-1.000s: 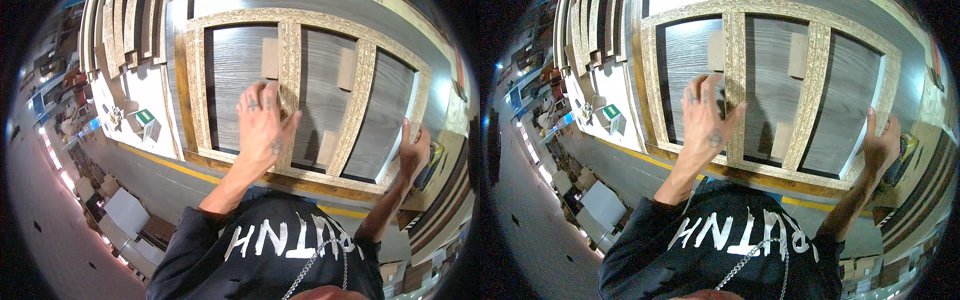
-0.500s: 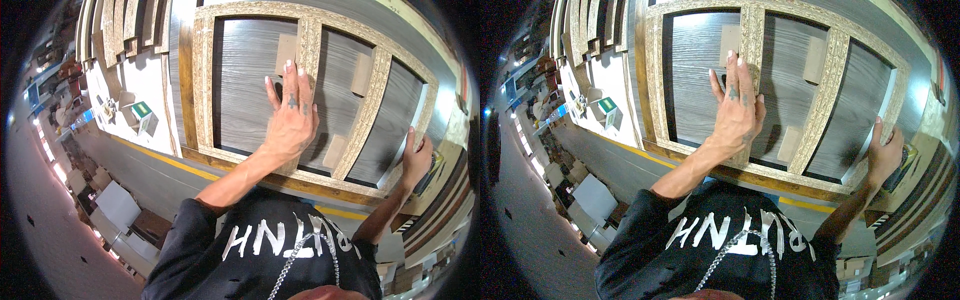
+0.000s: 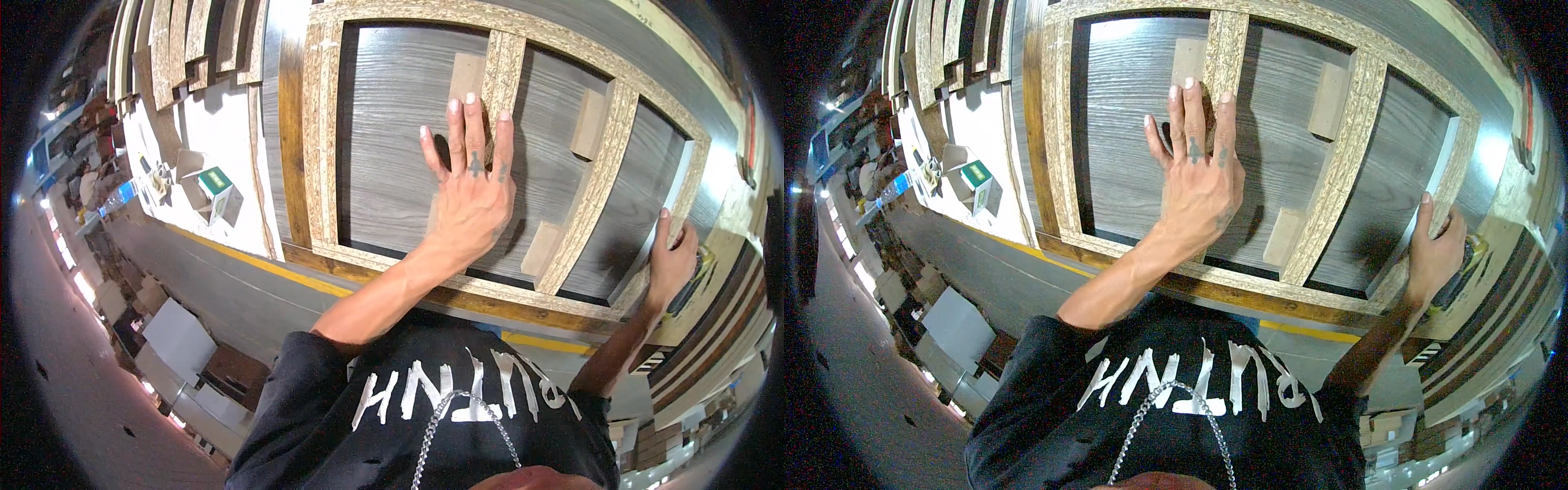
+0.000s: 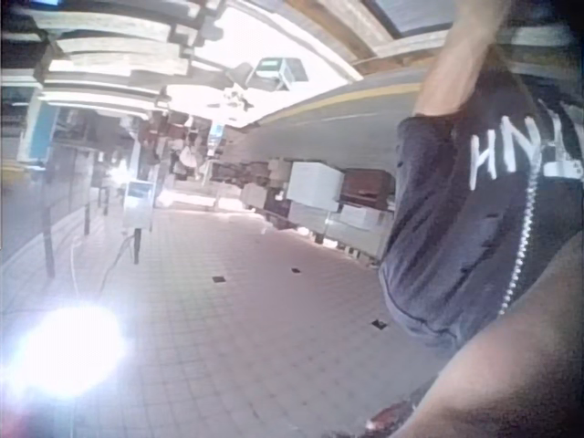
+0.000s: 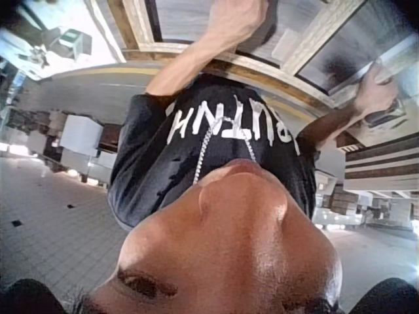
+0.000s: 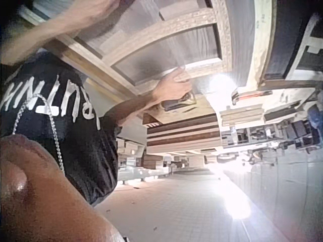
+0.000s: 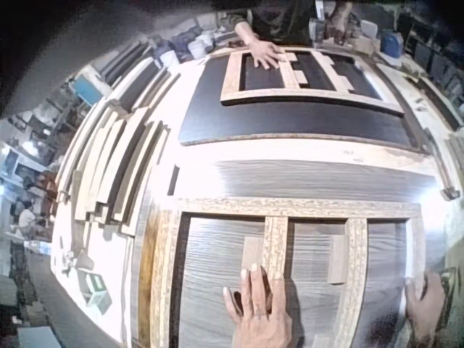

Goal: Assembling and securing wooden frame components using a pneumatic nail gun on a workbench.

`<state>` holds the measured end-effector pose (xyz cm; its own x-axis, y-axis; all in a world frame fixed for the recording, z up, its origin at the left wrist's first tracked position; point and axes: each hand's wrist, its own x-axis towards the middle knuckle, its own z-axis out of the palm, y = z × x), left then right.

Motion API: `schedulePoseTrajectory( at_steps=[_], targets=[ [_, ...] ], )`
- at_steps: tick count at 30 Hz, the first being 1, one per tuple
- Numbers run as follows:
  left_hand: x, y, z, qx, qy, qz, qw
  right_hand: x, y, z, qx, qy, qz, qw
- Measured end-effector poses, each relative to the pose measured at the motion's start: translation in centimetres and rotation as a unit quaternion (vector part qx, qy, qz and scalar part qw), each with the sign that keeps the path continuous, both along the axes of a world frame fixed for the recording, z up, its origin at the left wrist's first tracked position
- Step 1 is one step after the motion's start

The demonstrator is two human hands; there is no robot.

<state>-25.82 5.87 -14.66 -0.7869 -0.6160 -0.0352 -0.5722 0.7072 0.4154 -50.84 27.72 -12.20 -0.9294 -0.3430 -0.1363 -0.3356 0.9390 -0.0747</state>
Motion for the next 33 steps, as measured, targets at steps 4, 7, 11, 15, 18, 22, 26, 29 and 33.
schedulePoseTrajectory(
  at_steps=[4,7,11,15,18,22,26,29,33],
  targets=[
    [0.3,0.3,-0.4,0.023,0.008,0.000,1.000,-0.1,0.6,-0.3,0.000,0.014,-0.003,1.000],
    [0.4,0.0,-0.4,0.020,0.007,0.002,1.000,-0.1,0.1,0.1,-0.001,0.025,0.002,1.000],
    [1.2,-1.6,-1.0,-0.004,0.080,-0.009,0.997,-1.3,0.5,0.6,0.020,-0.061,-0.026,0.998],
    [1.9,-3.1,-0.2,0.069,0.075,0.036,0.994,-0.6,0.7,-0.4,-0.080,0.036,-0.015,0.996],
    [2.3,-2.8,-0.5,0.066,0.049,0.025,0.996,3.9,-2.1,0.8,-0.246,0.007,-0.012,0.969],
    [2.8,-3.0,-0.9,0.065,0.034,0.024,0.997,8.2,-5.6,0.3,-0.233,-0.119,0.029,0.965],
    [2.9,-3.0,-1.4,0.037,0.054,0.018,0.998,9.4,-8.3,0.4,-0.148,-0.191,0.010,0.970],
    [2.9,-2.9,-1.6,0.018,0.085,0.020,0.996,10.6,-7.9,-1.1,-0.202,-0.043,0.150,0.967],
    [2.5,-2.7,-1.9,0.032,0.096,0.023,0.995,10.6,-8.4,-0.3,-0.133,-0.034,0.174,0.975]
  ],
)
